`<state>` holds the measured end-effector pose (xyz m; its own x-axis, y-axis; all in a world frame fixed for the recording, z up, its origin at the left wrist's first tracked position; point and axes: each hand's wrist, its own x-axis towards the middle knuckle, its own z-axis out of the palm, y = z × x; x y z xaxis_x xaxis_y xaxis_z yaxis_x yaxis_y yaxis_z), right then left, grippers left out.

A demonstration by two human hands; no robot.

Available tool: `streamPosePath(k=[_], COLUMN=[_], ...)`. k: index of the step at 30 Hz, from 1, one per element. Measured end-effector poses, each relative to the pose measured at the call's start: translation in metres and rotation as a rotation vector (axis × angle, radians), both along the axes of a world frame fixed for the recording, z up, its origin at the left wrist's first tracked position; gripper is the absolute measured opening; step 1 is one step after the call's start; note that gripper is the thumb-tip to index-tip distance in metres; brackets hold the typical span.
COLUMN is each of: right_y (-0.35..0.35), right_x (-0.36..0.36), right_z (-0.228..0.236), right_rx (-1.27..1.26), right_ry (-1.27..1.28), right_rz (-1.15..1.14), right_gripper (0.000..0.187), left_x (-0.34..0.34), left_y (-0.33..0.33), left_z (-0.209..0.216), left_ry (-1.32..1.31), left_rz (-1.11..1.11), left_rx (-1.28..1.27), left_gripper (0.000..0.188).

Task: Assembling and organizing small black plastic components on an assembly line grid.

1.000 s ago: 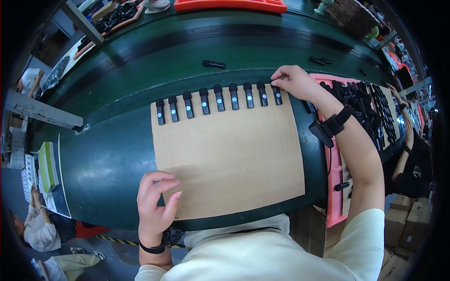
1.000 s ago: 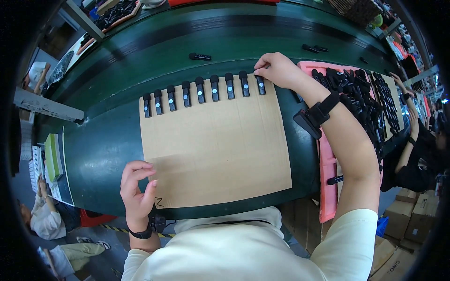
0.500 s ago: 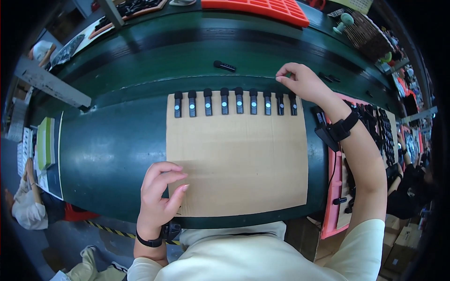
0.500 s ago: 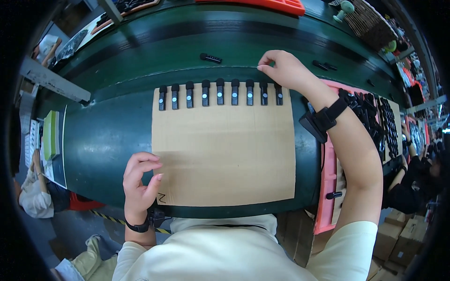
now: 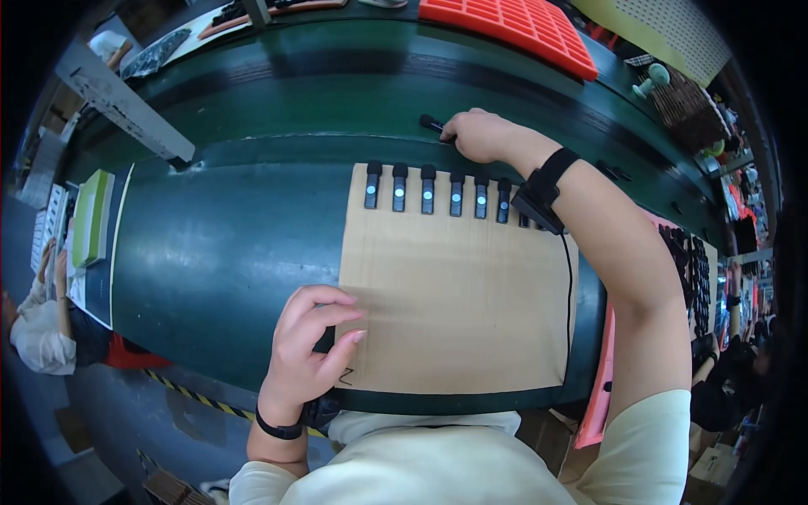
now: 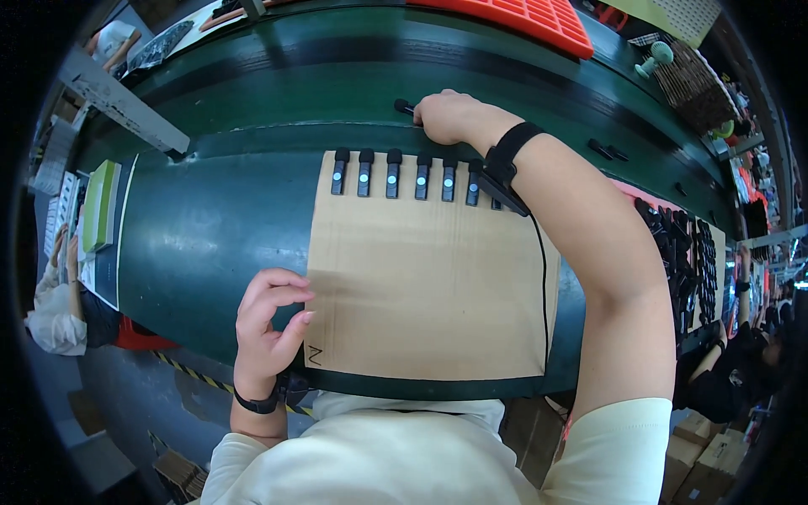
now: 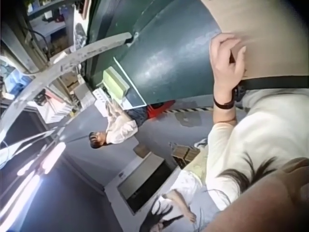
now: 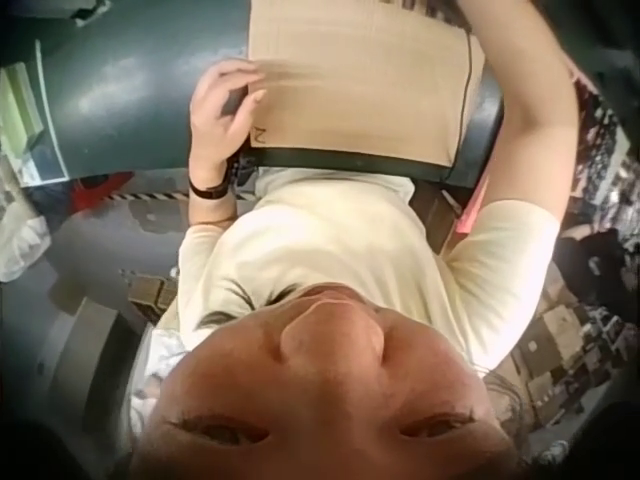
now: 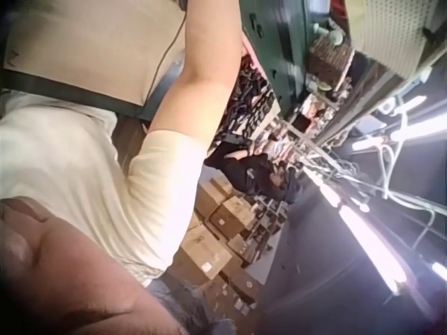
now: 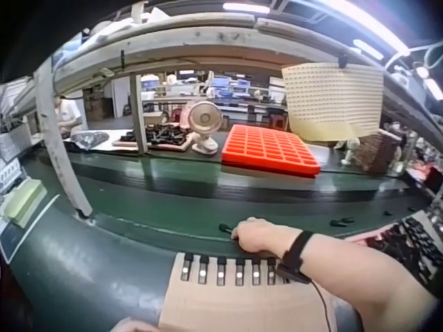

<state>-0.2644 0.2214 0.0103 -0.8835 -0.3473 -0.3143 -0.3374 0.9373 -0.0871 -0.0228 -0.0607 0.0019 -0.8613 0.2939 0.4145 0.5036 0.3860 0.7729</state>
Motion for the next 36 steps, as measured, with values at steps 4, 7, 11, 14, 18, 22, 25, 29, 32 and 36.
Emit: streamPosePath(k=[4, 7, 11, 14, 18, 22, 25, 29, 32, 36], right_y=[-0.002, -0.009, -0.012, -0.008, -0.006, -0.005, -0.006, -0.002, 0.001, 0.004], right_x=[-0.004, 0.015, 0.082, 0.155, 0.217, 0.26, 0.28, 0.295, 0.301, 0.303], right_z=[0.005, 0.029, 0.055, 0.072, 0.073, 0.064, 0.052, 0.026, 0.015, 0.009], right_rx=[-0.047, -0.262, -0.715, -0.96, -1.134, -1.4, -1.27, -1.238, -1.287, -1.347], right_ry=[-0.03, -0.027, -0.284, -0.449, -0.703, -0.591, -0.204, 0.12, 0.197, 0.218], right_rz=[-0.024, 0.004, 0.053, 0.145, 0.002, -0.324, -0.169, -0.07, -0.07, -0.081], right_gripper=[0.03, 0.031, 0.023, 0.021, 0.02, 0.024, 0.028, 0.032, 0.033, 0.033], left_x=[-0.006, -0.009, -0.013, -0.015, -0.006, 0.007, 0.014, 0.021, 0.024, 0.027], left_y=[-0.003, -0.003, 0.006, 0.021, 0.03, 0.039, 0.054, 0.071, 0.074, 0.074], left_z=[0.002, 0.008, 0.025, 0.04, 0.042, 0.035, 0.029, 0.03, 0.028, 0.026], left_ry=[0.033, 0.05, 0.18, 0.2, 0.078, 0.014, 0.064, 0.105, 0.109, 0.081], left_rz=[-0.021, -0.017, 0.168, 0.136, -0.144, -0.214, -0.253, -0.253, -0.256, -0.273], left_rx=[0.004, 0.004, -0.005, -0.058, -0.056, 0.05, 0.096, 0.132, 0.098, 0.015], left_gripper=[0.02, 0.02, 0.029, 0.03, 0.03, 0.031, 0.035, 0.035, 0.032, 0.03])
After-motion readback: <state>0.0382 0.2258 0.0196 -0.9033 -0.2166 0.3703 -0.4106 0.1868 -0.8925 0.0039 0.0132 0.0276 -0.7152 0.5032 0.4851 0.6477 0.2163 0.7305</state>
